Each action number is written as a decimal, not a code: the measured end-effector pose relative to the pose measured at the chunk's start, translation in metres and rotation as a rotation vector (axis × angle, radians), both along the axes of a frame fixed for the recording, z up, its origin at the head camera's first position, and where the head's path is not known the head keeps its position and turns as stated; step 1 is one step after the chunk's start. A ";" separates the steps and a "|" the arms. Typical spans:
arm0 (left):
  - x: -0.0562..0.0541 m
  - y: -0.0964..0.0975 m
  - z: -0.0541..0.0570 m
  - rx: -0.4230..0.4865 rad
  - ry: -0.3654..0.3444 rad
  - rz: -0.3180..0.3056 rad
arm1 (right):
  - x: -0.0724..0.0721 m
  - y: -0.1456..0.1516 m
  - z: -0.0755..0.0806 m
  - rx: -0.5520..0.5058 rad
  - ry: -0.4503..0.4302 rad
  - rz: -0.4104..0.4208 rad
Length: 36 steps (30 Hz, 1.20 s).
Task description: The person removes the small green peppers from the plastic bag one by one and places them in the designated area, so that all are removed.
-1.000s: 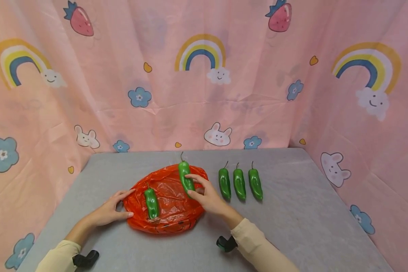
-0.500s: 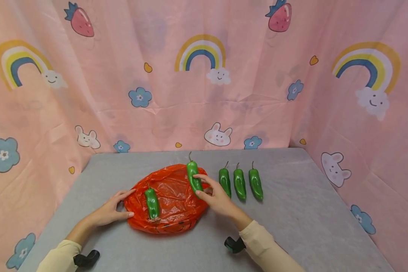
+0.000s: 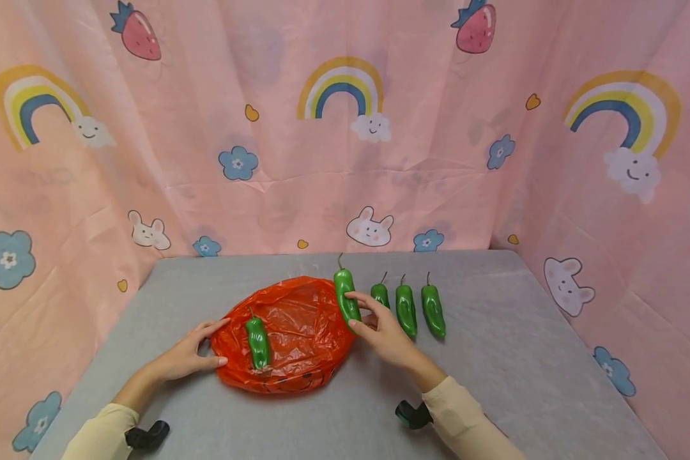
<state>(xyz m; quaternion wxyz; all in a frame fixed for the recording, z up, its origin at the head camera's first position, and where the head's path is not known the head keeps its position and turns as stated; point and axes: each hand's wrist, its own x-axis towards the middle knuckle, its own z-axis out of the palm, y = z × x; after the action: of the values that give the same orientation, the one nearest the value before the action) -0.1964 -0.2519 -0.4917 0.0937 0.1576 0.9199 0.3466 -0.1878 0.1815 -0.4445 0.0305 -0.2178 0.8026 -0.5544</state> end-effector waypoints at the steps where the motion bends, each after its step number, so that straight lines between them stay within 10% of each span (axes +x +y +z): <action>1: 0.000 0.000 0.000 0.001 0.000 -0.001 | 0.000 0.002 0.000 0.004 0.007 -0.009; 36: 0.000 0.001 0.002 -0.003 -0.043 0.006 | -0.005 0.086 0.006 0.071 0.094 -0.130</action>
<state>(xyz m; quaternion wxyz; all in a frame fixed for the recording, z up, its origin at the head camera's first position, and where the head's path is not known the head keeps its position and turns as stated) -0.1967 -0.2513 -0.4893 0.1125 0.1473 0.9187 0.3489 -0.1927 0.2671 -0.4385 -0.0355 -0.1896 0.8347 -0.5158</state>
